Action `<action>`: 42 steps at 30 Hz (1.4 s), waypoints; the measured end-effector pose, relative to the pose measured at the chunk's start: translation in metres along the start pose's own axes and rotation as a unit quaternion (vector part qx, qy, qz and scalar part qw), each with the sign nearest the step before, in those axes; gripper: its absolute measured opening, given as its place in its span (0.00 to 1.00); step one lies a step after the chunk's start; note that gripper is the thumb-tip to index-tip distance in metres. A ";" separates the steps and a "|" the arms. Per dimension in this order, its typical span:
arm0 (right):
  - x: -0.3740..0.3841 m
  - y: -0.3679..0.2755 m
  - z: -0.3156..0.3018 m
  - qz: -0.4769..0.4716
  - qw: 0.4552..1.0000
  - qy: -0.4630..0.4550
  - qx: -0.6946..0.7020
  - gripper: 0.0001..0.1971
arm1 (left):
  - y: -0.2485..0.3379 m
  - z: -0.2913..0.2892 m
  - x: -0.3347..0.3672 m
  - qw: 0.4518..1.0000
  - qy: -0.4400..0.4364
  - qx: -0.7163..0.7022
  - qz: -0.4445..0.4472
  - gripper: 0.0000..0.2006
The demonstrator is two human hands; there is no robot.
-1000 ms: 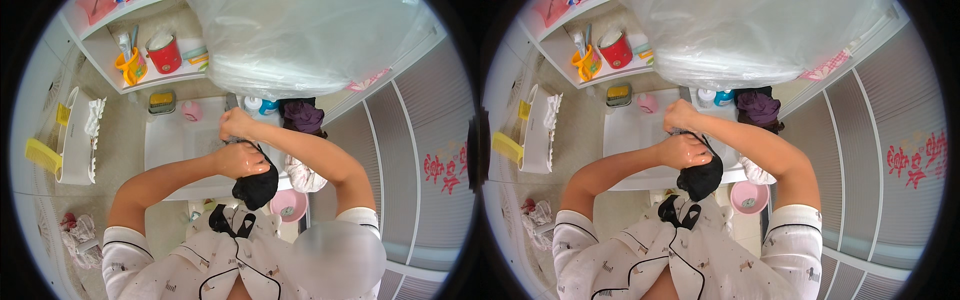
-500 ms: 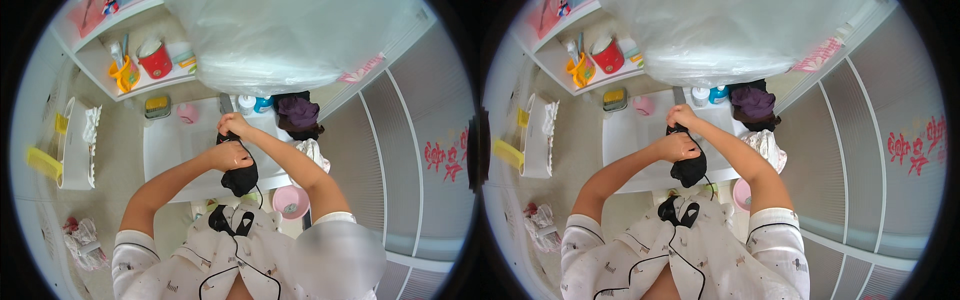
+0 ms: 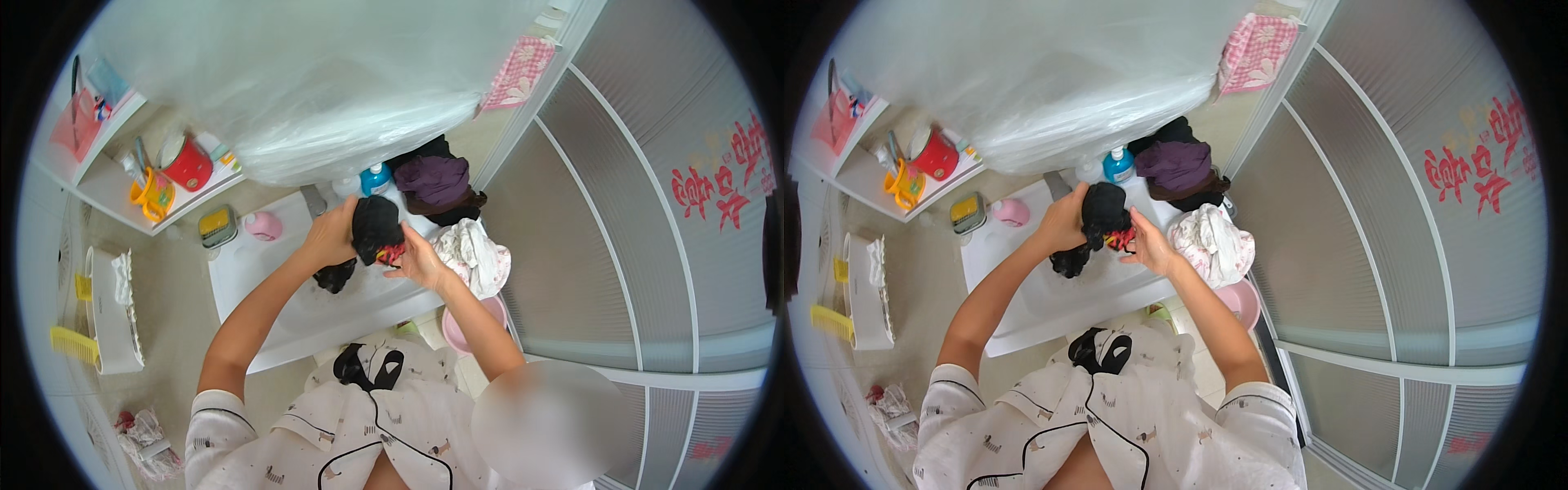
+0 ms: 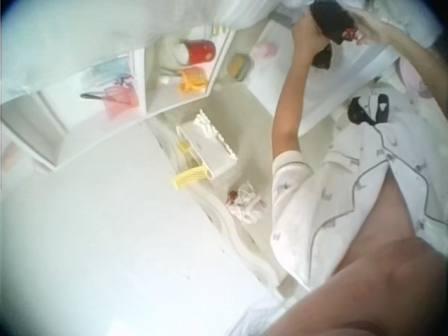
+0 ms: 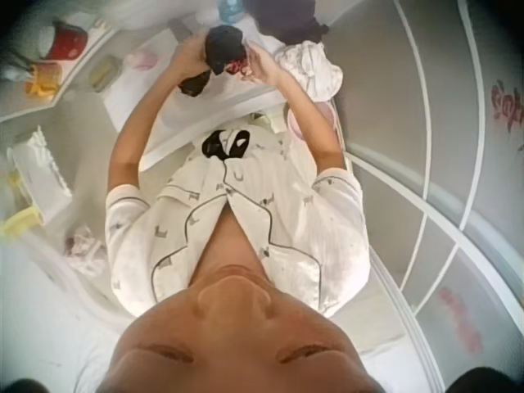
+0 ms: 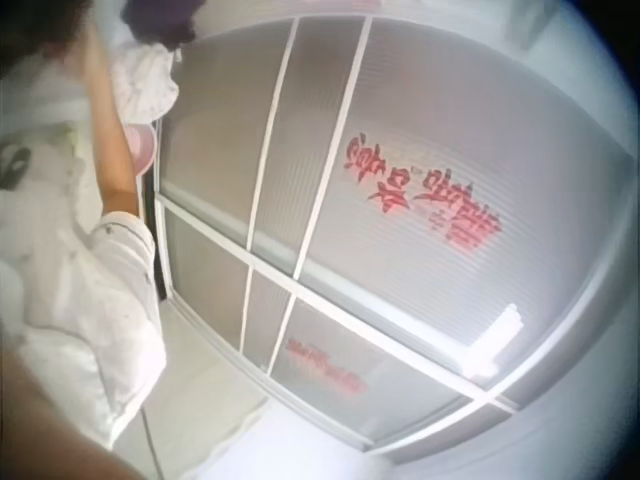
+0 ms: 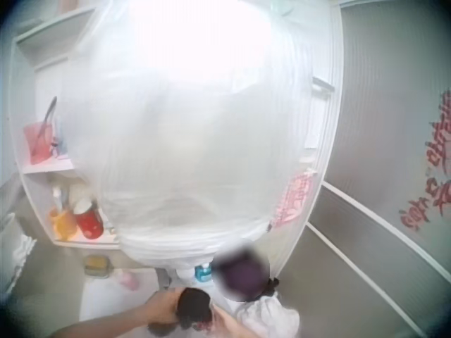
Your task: The person washes a black sock and a patterned cloth by hand in a bathroom sink. They use liquid soap from a pink bottle and a white bottle, scrubbing the items under running water and rinsing them thoroughly.
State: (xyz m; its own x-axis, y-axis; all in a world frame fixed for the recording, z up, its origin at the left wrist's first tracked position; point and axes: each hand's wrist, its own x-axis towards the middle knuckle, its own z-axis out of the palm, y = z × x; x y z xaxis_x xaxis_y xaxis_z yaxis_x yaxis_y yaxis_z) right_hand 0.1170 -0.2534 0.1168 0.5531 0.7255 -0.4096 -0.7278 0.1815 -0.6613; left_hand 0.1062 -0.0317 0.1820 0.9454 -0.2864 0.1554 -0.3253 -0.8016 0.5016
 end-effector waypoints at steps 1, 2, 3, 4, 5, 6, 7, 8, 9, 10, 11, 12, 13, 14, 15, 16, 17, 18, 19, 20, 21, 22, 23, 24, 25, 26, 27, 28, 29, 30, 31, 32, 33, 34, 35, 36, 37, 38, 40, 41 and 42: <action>-0.006 -0.001 -0.009 -0.043 0.998 -0.011 0.053 0.40 | 0.010 0.007 0.019 1.000 0.012 -0.007 -0.014 0.30; -0.008 -0.008 -0.002 -0.099 0.989 -0.012 0.112 0.38 | 0.016 0.010 0.036 1.000 0.008 -0.014 -0.019 0.29; -0.011 -0.017 0.005 -0.138 0.979 -0.003 0.150 0.38 | 0.023 0.014 0.052 1.000 0.019 0.004 -0.022 0.29; -0.015 -0.029 0.008 -0.176 0.967 0.009 0.186 0.37 | 0.034 0.019 0.071 0.999 0.029 0.018 -0.024 0.28; -0.017 -0.038 0.006 -0.214 0.951 0.019 0.222 0.37 | 0.043 0.022 0.090 0.998 0.041 0.035 -0.026 0.27; -0.010 -0.044 -0.006 -0.238 0.943 0.010 0.233 0.39 | 0.048 0.026 0.112 0.995 0.040 0.085 -0.024 0.27; -0.006 -0.053 -0.017 -0.254 0.937 0.030 0.236 0.39 | 0.054 0.034 0.132 0.992 0.072 0.102 -0.013 0.26; 0.003 -0.064 -0.022 -0.271 0.932 0.044 0.239 0.39 | 0.058 0.038 0.150 0.987 0.107 0.123 -0.002 0.25; 0.015 -0.075 -0.026 -0.285 0.925 0.058 0.243 0.39 | 0.062 0.042 0.168 0.979 0.141 0.145 0.008 0.24; 0.033 -0.086 -0.034 -0.281 0.908 0.100 0.294 0.29 | 0.061 0.051 0.185 0.972 0.131 0.193 -0.029 0.28; 0.054 -0.097 -0.062 -0.284 0.902 0.155 0.285 0.26 | 0.069 0.066 0.199 0.962 0.144 0.230 -0.023 0.29; 0.077 -0.103 -0.104 -0.293 0.891 0.212 0.275 0.24 | 0.086 0.081 0.212 0.951 0.160 0.264 -0.011 0.30; 0.085 -0.101 -0.129 -0.282 0.886 0.267 0.255 0.21 | 0.092 0.095 0.216 0.938 0.169 0.301 -0.007 0.32; 0.092 -0.103 -0.148 -0.268 0.878 0.321 0.235 0.19 | 0.099 0.105 0.215 0.940 0.190 0.283 0.010 0.36; 0.091 -0.104 -0.169 -0.245 0.872 0.373 0.201 0.17 | 0.095 0.124 0.210 0.954 0.166 0.251 -0.002 0.36; 0.096 -0.102 -0.158 -0.212 0.884 0.386 0.155 0.15 | 0.067 0.143 0.195 0.961 0.139 0.236 -0.024 0.37; 0.099 -0.100 -0.150 -0.177 0.893 0.400 0.108 0.13 | 0.045 0.156 0.181 0.969 0.113 0.216 -0.047 0.39; 0.099 -0.097 -0.138 -0.184 0.893 0.402 0.080 0.14 | 0.031 0.162 0.170 0.978 0.062 0.181 -0.083 0.36; 0.097 -0.093 -0.135 -0.191 0.893 0.405 0.048 0.15 | 0.023 0.164 0.165 0.982 0.067 0.158 -0.073 0.36; 0.099 -0.094 -0.141 -0.178 0.910 0.373 0.041 0.22 | 0.014 0.165 0.162 0.986 0.074 0.135 -0.062 0.36; 0.097 -0.090 -0.142 -0.177 0.908 0.378 0.045 0.24 | 0.008 0.167 0.159 0.989 0.081 0.112 -0.052 0.36; 0.098 -0.092 -0.142 -0.183 0.906 0.379 0.046 0.26 | 0.008 0.165 0.160 0.992 0.087 0.065 -0.061 0.35; 0.096 -0.095 -0.140 -0.189 0.904 0.381 0.048 0.28 | 0.007 0.161 0.162 0.994 0.088 0.044 -0.049 0.35; 0.099 -0.097 -0.146 -0.205 0.899 0.379 0.085 0.30 | 0.006 0.158 0.165 0.995 0.089 0.023 -0.038 0.35; 0.097 -0.099 -0.142 -0.220 0.896 0.370 0.106 0.31 | 0.004 0.157 0.162 0.995 0.090 0.002 -0.031 0.35; 0.095 -0.100 -0.137 -0.223 0.893 0.376 0.110 0.31 | 0.003 0.157 0.156 0.994 0.112 -0.011 -0.017 0.33; 0.093 -0.101 -0.132 -0.227 0.889 0.382 0.114 0.31 | 0.003 0.157 0.149 0.992 0.127 -0.008 -0.005 0.32; 0.088 -0.106 -0.132 -0.239 0.882 0.393 0.105 0.29 | 0.011 0.155 0.147 0.990 0.142 -0.010 0.012 0.30; 0.086 -0.107 -0.133 -0.240 0.874 0.411 0.097 0.25 | 0.019 0.154 0.141 0.988 0.155 -0.011 0.027 0.29; 0.084 -0.108 -0.134 -0.254 0.864 0.426 0.087 0.25 | 0.027 0.154 0.136 0.981 0.191 -0.009 0.022 0.24; 0.083 -0.107 -0.130 -0.266 0.856 0.436 0.078 0.25 | 0.027 0.154 0.126 0.975 0.219 -0.037 0.017 0.22; 0.083 -0.100 -0.128 -0.281 0.850 0.439 0.072 0.23 | 0.023 0.155 0.114 0.967 0.248 -0.063 0.008 0.21; 0.082 -0.093 -0.126 -0.293 0.840 0.451 0.070 0.20 | 0.020 0.157 0.101 0.957 0.277 -0.088 -0.001 0.19; 0.076 -0.083 -0.120 -0.308 0.836 0.451 0.045 0.17 | 0.019 0.159 0.086 0.946 0.298 -0.124 -0.029 0.16; 0.072 -0.066 -0.114 -0.321 0.833 0.450 0.022 0.14 | 0.016 0.161 0.070 0.940 0.313 -0.127 -0.037 0.16; 0.071 -0.045 -0.109 -0.313 0.843 0.437 -0.002 0.11 | 0.007 0.167 0.049 0.942 0.294 -0.147 -0.062 0.15; 0.071 -0.022 -0.100 -0.306 0.853 0.423 -0.026 0.09 | -0.006 0.175 0.026 0.942 0.276 -0.168 -0.086 0.15; 0.073 0.001 -0.092 -0.289 0.876 0.382 -0.053 0.06 | -0.020 0.182 0.004 0.936 0.284 -0.170 -0.118 0.14; 0.082 0.060 -0.089 -0.213 0.921 0.306 -0.113 0.06 | -0.048 0.188 -0.042 0.921 0.299 -0.181 -0.173 0.13; 0.086 0.087 -0.087 -0.155 0.942 0.265 -0.138 0.07 | -0.062 0.183 -0.064 0.917 0.304 -0.153 -0.208 0.13; 0.091 0.114 -0.084 -0.095 0.957 0.224 -0.160 0.08 | -0.076 0.177 -0.091 0.911 0.307 -0.125 -0.243 0.14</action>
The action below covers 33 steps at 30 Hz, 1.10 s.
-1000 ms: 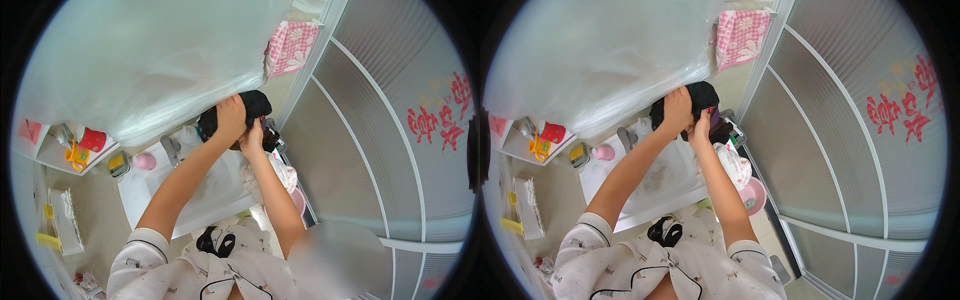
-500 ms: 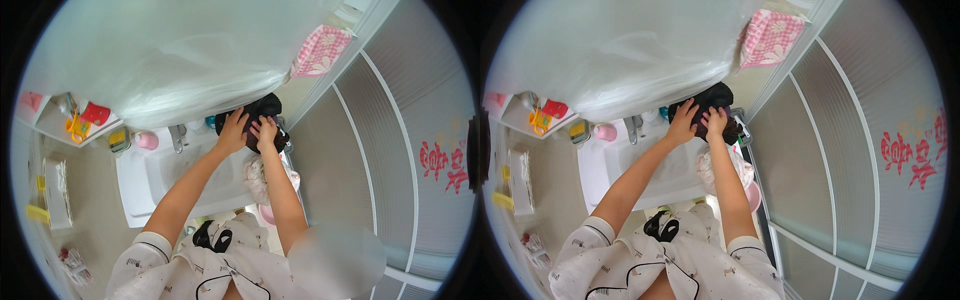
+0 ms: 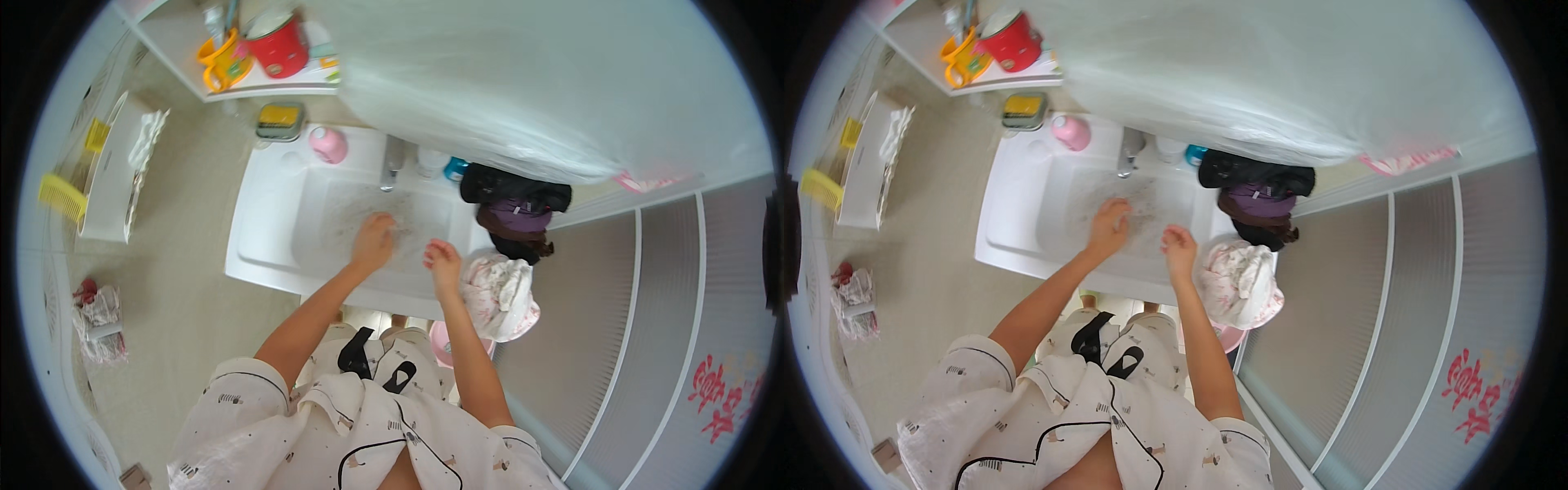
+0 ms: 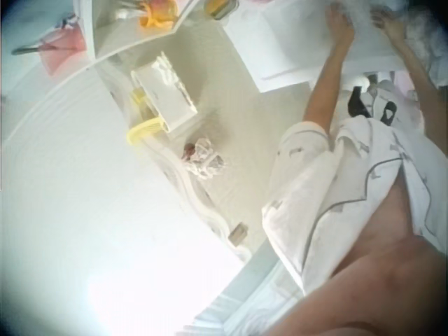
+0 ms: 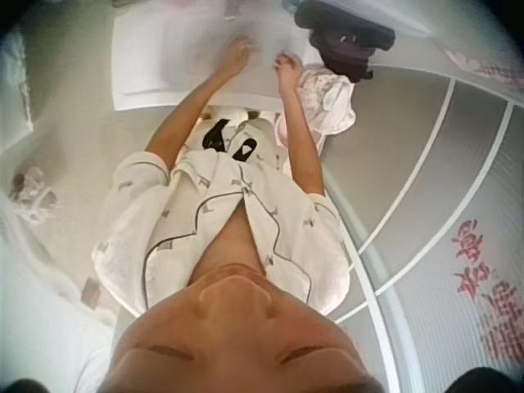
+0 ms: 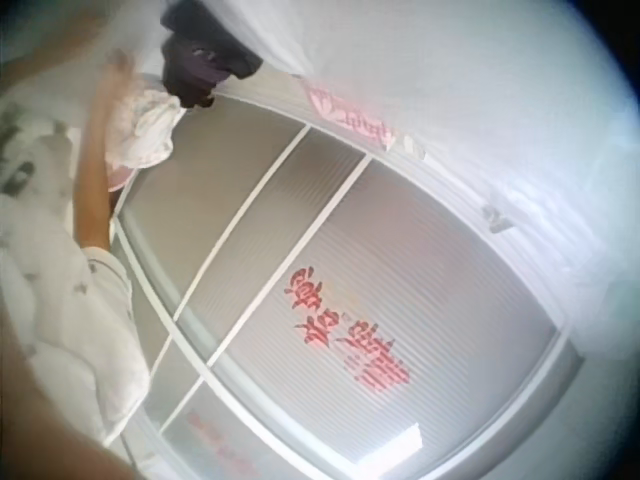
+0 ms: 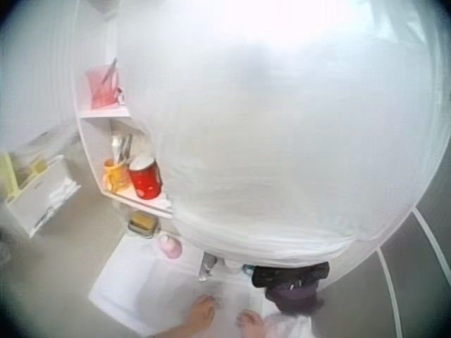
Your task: The person washes a black sock and a patterned cloth by hand in a bathroom sink. They use liquid soap from a pink bottle and a white bottle, scrubbing the items under running water and rinsing them thoroughly.
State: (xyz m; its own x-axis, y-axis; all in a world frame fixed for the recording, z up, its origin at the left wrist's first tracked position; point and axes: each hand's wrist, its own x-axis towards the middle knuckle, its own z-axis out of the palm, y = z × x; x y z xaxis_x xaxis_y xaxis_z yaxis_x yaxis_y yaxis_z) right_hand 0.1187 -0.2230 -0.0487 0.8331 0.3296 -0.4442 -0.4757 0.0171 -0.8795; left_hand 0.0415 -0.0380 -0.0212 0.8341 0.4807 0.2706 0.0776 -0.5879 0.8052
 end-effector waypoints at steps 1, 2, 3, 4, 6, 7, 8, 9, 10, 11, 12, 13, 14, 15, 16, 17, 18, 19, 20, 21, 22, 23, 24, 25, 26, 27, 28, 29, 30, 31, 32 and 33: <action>0.006 0.027 0.000 -0.023 0.994 -0.005 -0.103 0.11 | -0.015 -0.016 -0.003 0.999 0.011 0.026 -0.018 0.15; 0.011 0.049 0.006 -0.044 0.978 -0.016 -0.202 0.13 | -0.036 -0.037 -0.007 0.996 0.034 0.080 -0.032 0.18; 0.005 0.061 0.024 -0.093 0.958 -0.026 -0.271 0.15 | -0.065 -0.066 -0.014 0.987 0.057 0.144 -0.052 0.22; -0.001 0.068 0.039 -0.143 0.929 -0.034 -0.339 0.16 | -0.091 -0.095 -0.022 0.971 0.056 0.227 -0.057 0.26; -0.004 0.074 0.061 -0.211 0.880 -0.055 -0.422 0.20 | -0.128 -0.143 -0.026 0.934 0.020 0.339 -0.111 0.32; -0.001 0.072 0.075 -0.240 0.866 -0.078 -0.432 0.21 | -0.139 -0.160 -0.023 0.915 -0.012 0.370 -0.161 0.34; 0.002 0.066 0.102 -0.270 0.851 -0.103 -0.439 0.21 | -0.157 -0.177 -0.021 0.908 -0.016 0.380 -0.175 0.34; 0.004 0.060 0.130 -0.299 0.835 -0.126 -0.445 0.22 | -0.176 -0.191 -0.019 0.901 -0.023 0.391 -0.187 0.35; 0.006 0.050 0.164 -0.335 0.819 -0.143 -0.444 0.24 | -0.192 -0.201 -0.018 0.893 -0.028 0.401 -0.203 0.35; 0.011 0.036 0.199 -0.370 0.801 -0.160 -0.442 0.27 | -0.205 -0.205 -0.014 0.897 -0.021 0.397 -0.192 0.35; 0.013 0.020 0.238 -0.393 0.804 -0.118 -0.430 0.30 | -0.216 -0.214 -0.009 0.900 -0.015 0.396 -0.183 0.35; 0.023 0.006 0.268 -0.419 0.803 -0.069 -0.419 0.35 | -0.224 -0.216 0.002 0.905 -0.006 0.391 -0.168 0.35; 0.045 0.003 0.288 -0.418 0.824 0.007 -0.384 0.38 | -0.230 -0.211 0.020 0.909 -0.004 0.391 -0.148 0.36; 0.066 0.001 0.307 -0.412 0.840 0.082 -0.343 0.41 | -0.235 -0.206 0.036 0.910 -0.003 0.393 -0.128 0.37; 0.086 0.000 0.322 -0.405 0.849 0.155 -0.301 0.44 | -0.239 -0.200 0.052 0.913 -0.002 0.394 -0.109 0.37; 0.104 0.002 0.328 -0.382 0.872 0.141 -0.273 0.44 | -0.240 -0.194 0.067 0.917 0.003 0.385 -0.100 0.38; 0.122 0.002 0.329 -0.359 0.892 0.127 -0.243 0.44 | -0.239 -0.188 0.083 0.922 0.007 0.376 -0.092 0.39; 0.135 0.006 0.329 -0.332 0.912 0.109 -0.214 0.44 | -0.240 -0.184 0.093 0.925 0.010 0.369 -0.088 0.39; 0.142 0.007 0.330 -0.332 0.901 0.103 -0.259 0.40 | -0.245 -0.184 0.102 0.925 0.017 0.371 -0.085 0.41; 0.145 0.009 0.329 -0.354 0.895 0.090 -0.258 0.38 | -0.248 -0.183 0.110 0.923 0.007 0.373 -0.097 0.41; 0.148 0.011 0.323 -0.375 0.886 0.081 -0.259 0.37 | -0.245 -0.179 0.121 0.923 -0.003 0.371 -0.106 0.41; 0.151 0.013 0.317 -0.396 0.878 0.071 -0.258 0.35 | -0.246 -0.171 0.128 0.921 -0.015 0.371 -0.115 0.41; 0.155 0.014 0.313 -0.415 0.872 0.080 -0.247 0.34 | -0.244 -0.162 0.134 0.920 -0.015 0.374 -0.120 0.41; 0.154 0.012 0.310 -0.411 0.870 0.097 -0.253 0.34 | -0.241 -0.154 0.133 0.933 -0.028 0.346 -0.100 0.41; 0.154 0.009 0.307 -0.407 0.868 0.113 -0.261 0.34 | -0.236 -0.147 0.133 0.944 -0.040 0.316 -0.081 0.41; 0.153 0.007 0.305 -0.403 0.865 0.129 -0.268 0.34 | -0.230 -0.141 0.130 0.955 -0.052 0.286 -0.062 0.41; 0.155 0.002 0.297 -0.418 0.856 0.145 -0.268 0.35 | -0.215 -0.128 0.131 0.958 -0.059 0.279 -0.016 0.42; 0.158 0.001 0.290 -0.422 0.849 0.153 -0.278 0.36 | -0.205 -0.119 0.126 0.959 -0.064 0.277 0.026 0.42; 0.160 0.001 0.283 -0.426 0.842 0.160 -0.289 0.36 | -0.197 -0.114 0.122 0.959 -0.071 0.269 0.046 0.42; 0.161 0.001 0.280 -0.430 0.837 0.166 -0.297 0.36 | -0.194 -0.112 0.116 0.959 -0.107 0.253 0.069 0.42; 0.159 0.003 0.276 -0.417 0.850 0.142 -0.290 0.37 | -0.190 -0.111 0.108 0.957 -0.142 0.237 0.092 0.42; 0.157 0.005 0.271 -0.423 0.847 0.135 -0.293 0.36 | -0.186 -0.108 0.099 0.953 -0.178 0.219 0.114 0.43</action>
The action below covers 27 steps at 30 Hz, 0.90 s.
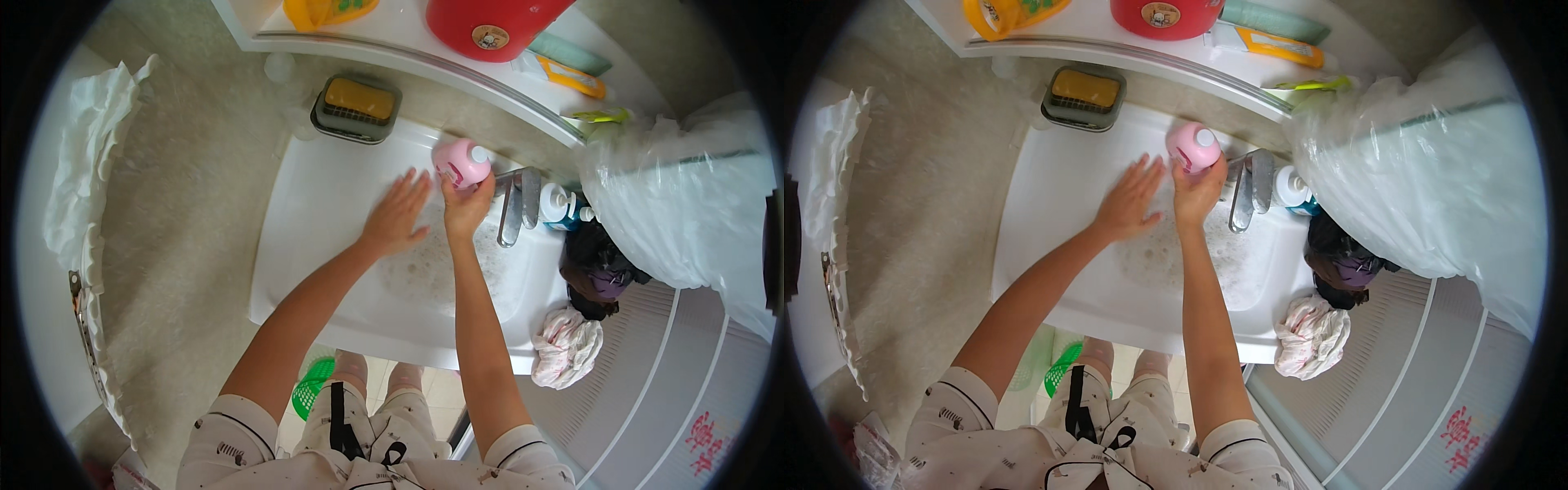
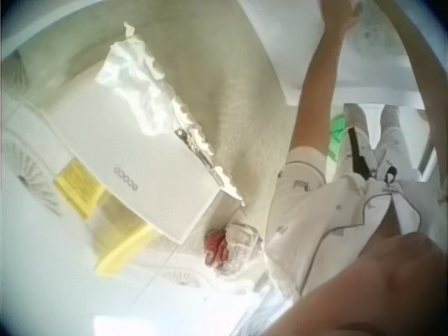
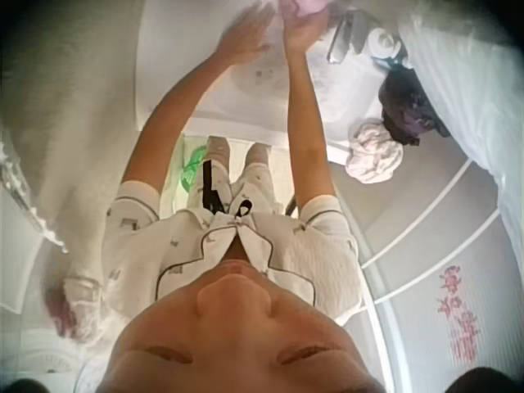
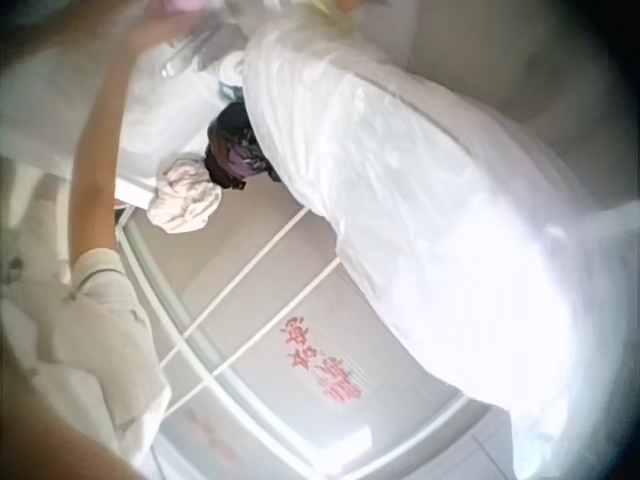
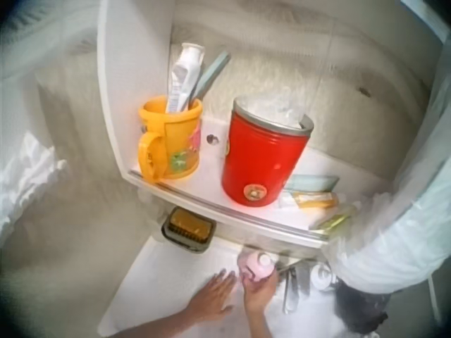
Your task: The person washes a black sock and a patterned cloth by hand in a bathroom sink. They use liquid soap from a pink bottle and a white bottle, scrubbing the items under running water and rinsing them thoroughly.
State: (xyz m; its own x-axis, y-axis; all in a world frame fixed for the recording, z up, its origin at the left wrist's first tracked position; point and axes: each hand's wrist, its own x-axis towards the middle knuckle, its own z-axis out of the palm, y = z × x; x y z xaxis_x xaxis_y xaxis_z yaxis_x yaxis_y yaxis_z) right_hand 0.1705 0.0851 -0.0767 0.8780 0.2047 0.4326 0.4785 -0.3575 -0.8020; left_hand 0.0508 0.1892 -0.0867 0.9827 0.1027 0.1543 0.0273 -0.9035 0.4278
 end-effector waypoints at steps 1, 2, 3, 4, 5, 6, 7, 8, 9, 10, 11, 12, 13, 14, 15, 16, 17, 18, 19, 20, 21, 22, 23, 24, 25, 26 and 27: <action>-0.001 0.002 -0.004 -0.012 1.000 -0.001 0.004 0.36 | 0.009 0.004 -0.008 0.998 -0.007 -0.059 0.014 0.42; -0.007 0.006 -0.006 -0.023 1.000 -0.004 0.008 0.35 | 0.013 0.014 -0.016 0.998 -0.040 -0.052 0.023 0.41; -0.018 0.009 -0.009 -0.013 1.000 -0.024 -0.009 0.34 | 0.015 0.027 -0.026 0.996 -0.075 -0.044 0.028 0.40; -0.035 0.012 -0.017 -0.002 0.999 -0.045 -0.026 0.33 | 0.019 0.036 -0.036 0.993 -0.110 -0.037 0.032 0.39; -0.051 0.019 -0.028 0.009 0.997 -0.063 -0.048 0.32 | 0.030 0.043 -0.046 0.994 -0.109 -0.008 0.003 0.37; -0.066 0.026 -0.039 0.015 0.992 -0.082 -0.092 0.32 | 0.042 0.048 -0.056 0.994 -0.108 0.023 -0.025 0.35; -0.083 0.034 -0.052 0.021 0.985 -0.102 -0.136 0.31 | 0.052 0.053 -0.065 0.991 -0.108 0.054 -0.055 0.33; -0.102 0.040 -0.060 0.029 0.976 -0.127 -0.175 0.30 | 0.058 0.055 -0.074 0.982 -0.170 0.051 -0.070 0.30; -0.120 0.046 -0.068 0.044 0.959 -0.165 -0.225 0.30 | 0.064 0.058 -0.078 0.969 -0.231 0.046 -0.081 0.28; -0.139 0.052 -0.075 0.059 0.939 -0.202 -0.273 0.30 | 0.068 0.059 -0.080 0.951 -0.291 0.041 -0.091 0.25; -0.150 0.053 -0.082 0.078 0.913 -0.238 -0.322 0.29 | 0.070 0.045 -0.072 0.947 -0.310 -0.020 -0.081 0.23; -0.157 0.057 -0.091 0.079 0.913 -0.261 -0.305 0.29 | 0.067 0.029 -0.061 0.939 -0.328 -0.081 -0.069 0.21; -0.163 0.049 -0.095 0.075 0.913 -0.291 -0.277 0.28 | 0.058 0.012 -0.061 0.926 -0.344 -0.137 -0.072 0.19; -0.165 0.040 -0.099 0.071 0.912 -0.318 -0.251 0.28 | 0.041 0.010 -0.074 0.981 -0.145 -0.120 -0.049 0.19; -0.165 0.033 -0.104 0.078 0.915 -0.315 -0.238 0.27 | 0.022 0.011 -0.086 0.993 0.057 -0.102 -0.016 0.18; -0.165 0.029 -0.109 0.087 0.919 -0.308 -0.231 0.27 | 0.009 -0.006 -0.074 0.990 0.087 -0.097 -0.060 0.21; -0.164 0.024 -0.109 0.090 0.923 -0.304 -0.217 0.26 | -0.010 -0.015 -0.070 0.992 0.091 -0.012 -0.091 0.27; -0.165 0.022 -0.110 0.095 0.928 -0.298 -0.201 0.26 | -0.022 -0.024 -0.062 0.986 0.071 0.052 -0.139 0.32; -0.165 0.022 -0.110 0.098 0.934 -0.290 -0.184 0.25 | -0.037 -0.026 -0.057 0.977 0.081 0.072 -0.183 0.35; -0.165 0.023 -0.109 0.103 0.939 -0.283 -0.168 0.25 | -0.036 -0.026 -0.046 0.978 0.081 0.077 -0.173 0.35; -0.163 0.024 -0.109 0.102 0.943 -0.274 -0.158 0.24 | -0.031 -0.024 -0.035 0.980 0.081 0.083 -0.164 0.35; -0.163 0.026 -0.109 0.103 0.947 -0.267 -0.149 0.24 | -0.022 -0.023 -0.026 0.981 0.080 0.087 -0.156 0.35; -0.165 0.026 -0.110 0.103 0.949 -0.261 -0.141 0.24 | -0.007 -0.025 -0.018 0.995 0.024 0.016 -0.100 0.34; -0.169 0.024 -0.112 0.108 0.949 -0.264 -0.134 0.24 | -0.004 -0.010 -0.021 0.998 -0.036 -0.052 -0.017 0.34; -0.166 0.023 -0.112 0.109 0.950 -0.265 -0.126 0.24 | 0.004 -0.001 -0.018 0.984 -0.108 -0.129 0.059 0.34; -0.163 0.022 -0.112 0.110 0.950 -0.266 -0.118 0.24 | 0.006 0.000 -0.023 0.990 -0.079 -0.106 0.055 0.34; -0.162 0.020 -0.115 0.107 0.945 -0.276 -0.136 0.24 | 0.008 0.001 -0.029 0.994 -0.049 -0.082 0.051 0.34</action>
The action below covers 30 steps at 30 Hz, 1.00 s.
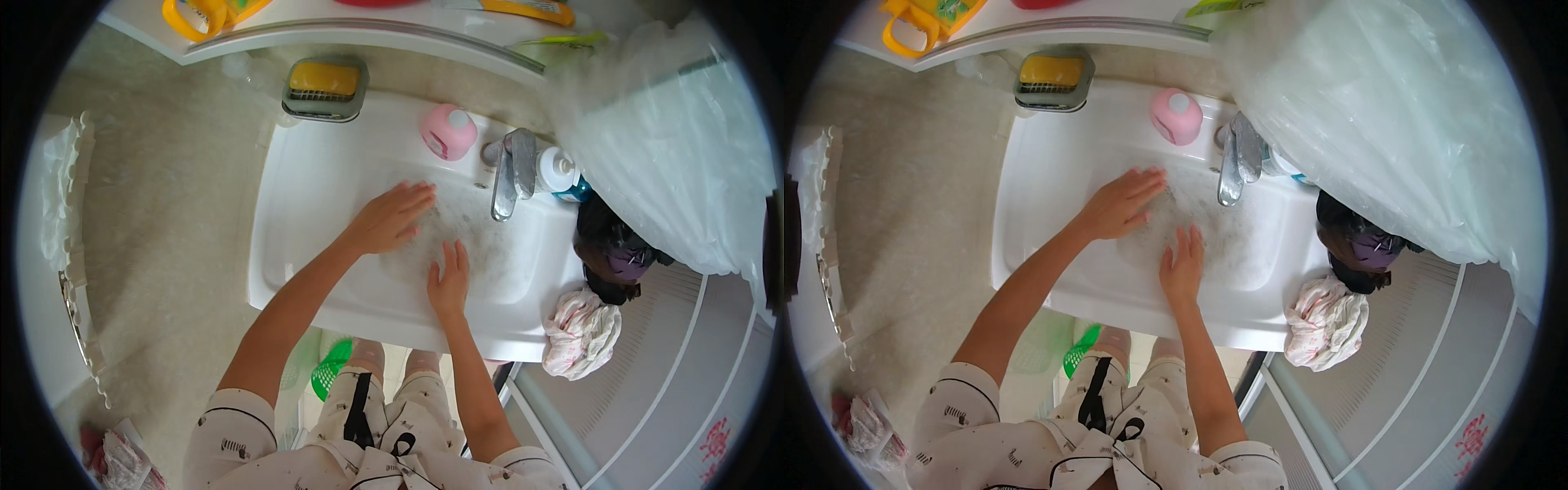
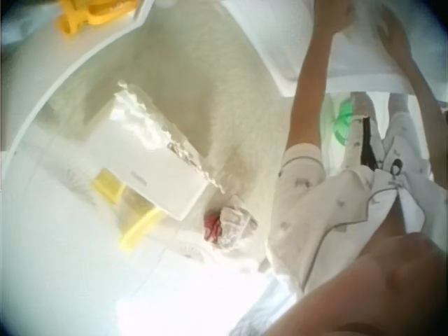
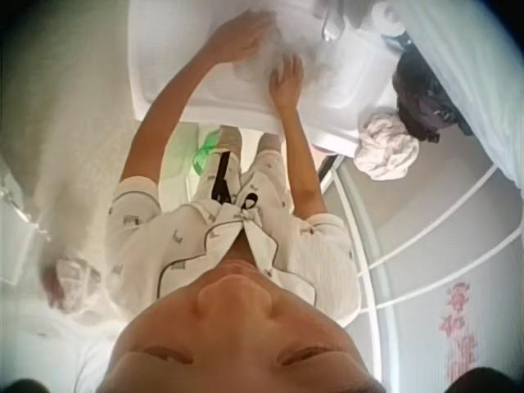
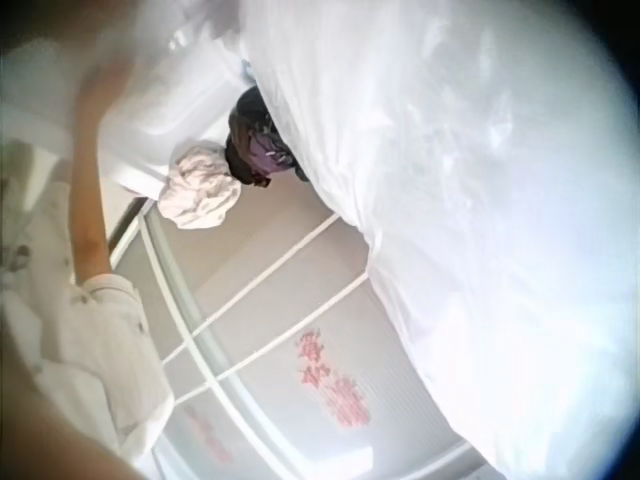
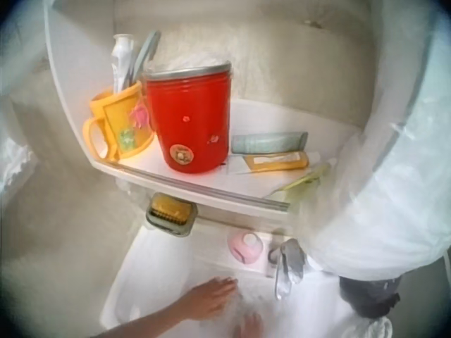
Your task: The person washes a black sock and a patterned cloth by hand in a bathroom sink. They use liquid soap from a pink bottle and a white bottle, scrubbing the items under running water and rinsing them thoroughly.
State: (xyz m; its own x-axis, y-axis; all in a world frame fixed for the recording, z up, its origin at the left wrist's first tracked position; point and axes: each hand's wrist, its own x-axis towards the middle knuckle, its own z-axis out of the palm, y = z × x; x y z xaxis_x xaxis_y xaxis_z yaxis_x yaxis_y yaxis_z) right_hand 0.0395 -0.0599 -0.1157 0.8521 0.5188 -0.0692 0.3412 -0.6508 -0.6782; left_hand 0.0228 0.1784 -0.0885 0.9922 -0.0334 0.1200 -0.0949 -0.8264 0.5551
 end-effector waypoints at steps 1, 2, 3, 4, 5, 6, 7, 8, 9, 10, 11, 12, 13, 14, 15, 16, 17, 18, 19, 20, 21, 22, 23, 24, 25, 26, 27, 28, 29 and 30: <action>-0.002 0.002 -0.006 0.007 1.000 -0.003 -0.023 0.25 | 0.002 -0.001 0.003 0.999 0.027 0.022 0.004 0.34; -0.006 0.005 -0.010 0.016 0.999 -0.008 -0.048 0.26 | -0.006 -0.011 0.000 0.992 0.088 0.046 -0.071 0.33; -0.008 0.008 -0.012 0.025 0.997 -0.007 -0.075 0.27 | -0.016 -0.018 0.001 0.966 0.152 0.104 -0.179 0.34; -0.010 0.008 -0.011 0.027 0.995 -0.010 -0.098 0.28 | -0.041 -0.019 -0.010 0.930 0.211 0.181 -0.240 0.34; -0.009 0.008 -0.010 0.027 0.992 -0.012 -0.121 0.29 | -0.065 -0.024 -0.016 0.889 0.221 0.253 -0.310 0.34; -0.006 0.007 -0.008 0.030 0.993 -0.020 -0.115 0.30 | -0.091 -0.028 -0.027 0.867 0.224 0.300 -0.330 0.36; -0.007 0.008 -0.005 0.036 0.993 -0.028 -0.113 0.31 | -0.097 -0.031 -0.016 0.871 0.219 0.291 -0.330 0.36; -0.009 0.010 -0.004 0.048 0.992 -0.037 -0.113 0.31 | -0.098 -0.031 -0.003 0.877 0.210 0.280 -0.329 0.37; -0.010 0.013 -0.003 0.042 0.993 -0.030 -0.103 0.31 | -0.098 -0.029 0.011 0.883 0.200 0.268 -0.328 0.38; -0.011 0.018 -0.005 0.042 0.994 -0.023 -0.096 0.31 | -0.081 -0.029 0.037 0.923 0.162 0.170 -0.306 0.39; -0.011 0.018 -0.006 0.032 0.996 -0.020 -0.087 0.31 | -0.072 -0.021 0.052 0.941 0.150 0.161 -0.257 0.39; -0.011 0.015 -0.004 0.021 0.997 -0.018 -0.075 0.31 | -0.061 -0.008 0.062 0.931 0.157 0.243 -0.224 0.39; -0.013 0.014 -0.004 0.012 0.998 -0.016 -0.066 0.31 | -0.051 0.003 0.070 0.920 0.187 0.244 -0.242 0.38; -0.016 0.017 -0.006 0.009 0.998 -0.013 -0.059 0.31 | -0.038 0.013 0.078 0.938 0.174 0.212 -0.212 0.37; -0.020 0.018 -0.009 0.016 0.998 -0.024 -0.047 0.30 | -0.026 0.018 0.077 0.953 0.161 0.180 -0.184 0.36; -0.019 0.020 -0.013 0.023 0.999 -0.029 -0.036 0.30 | -0.015 0.022 0.074 0.971 0.139 0.137 -0.139 0.35; -0.021 0.022 -0.017 0.034 0.998 -0.037 -0.023 0.30 | -0.001 0.027 0.064 0.985 0.114 0.093 -0.094 0.35; -0.022 0.024 -0.022 0.025 0.998 -0.037 -0.038 0.30 | 0.012 0.031 0.054 0.994 0.088 0.050 -0.050 0.34; -0.021 0.026 -0.026 0.011 0.998 -0.037 -0.052 0.30 | 0.020 0.034 0.045 0.995 0.077 0.036 -0.060 0.33; -0.022 0.027 -0.028 -0.003 0.997 -0.040 -0.064 0.30 | 0.021 0.040 0.029 0.995 0.065 0.023 -0.073 0.32; -0.020 0.028 -0.028 0.001 0.995 -0.034 -0.093 0.30 | 0.021 0.046 0.017 0.995 0.053 0.011 -0.088 0.31; -0.018 0.029 -0.029 0.006 0.992 -0.032 -0.122 0.29 | 0.023 0.053 0.004 0.989 0.065 0.040 -0.126 0.30; -0.015 0.032 -0.029 0.007 0.988 -0.030 -0.154 0.29 | 0.026 0.061 -0.007 0.980 0.080 0.069 -0.166 0.29; -0.013 0.032 -0.027 0.024 0.983 -0.042 -0.176 0.29 | 0.029 0.069 -0.017 0.969 0.095 0.098 -0.206 0.28; -0.014 0.034 -0.023 0.040 0.978 -0.056 -0.198 0.29 | 0.035 0.080 -0.027 0.970 0.022 0.110 -0.215 0.27; -0.014 0.035 -0.017 0.055 0.972 -0.069 -0.219 0.28 | 0.040 0.088 -0.034 0.966 -0.051 0.123 -0.223 0.27; -0.012 0.038 -0.015 0.043 0.978 -0.134 -0.153 0.28 | 0.046 0.094 -0.042 0.956 -0.123 0.134 -0.230 0.26; -0.009 0.046 -0.013 0.035 0.976 -0.195 -0.086 0.27 | 0.055 0.092 -0.044 0.973 -0.097 0.046 -0.204 0.26; -0.009 0.047 -0.015 0.029 0.965 -0.258 -0.020 0.27 | 0.069 0.088 -0.047 0.981 -0.071 -0.045 -0.177 0.25; -0.014 0.045 -0.013 -0.002 0.977 -0.211 -0.028 0.26 | 0.080 0.081 -0.050 0.979 -0.043 -0.135 -0.149 0.25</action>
State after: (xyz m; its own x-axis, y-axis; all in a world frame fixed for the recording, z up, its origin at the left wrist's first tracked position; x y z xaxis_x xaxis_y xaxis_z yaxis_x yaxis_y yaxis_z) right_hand 0.0484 -0.1038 -0.1361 0.6152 0.6956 -0.3710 0.3750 -0.6721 -0.6384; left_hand -0.0276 0.0687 -0.1167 0.9812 0.1293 -0.1431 0.1927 -0.6284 0.7536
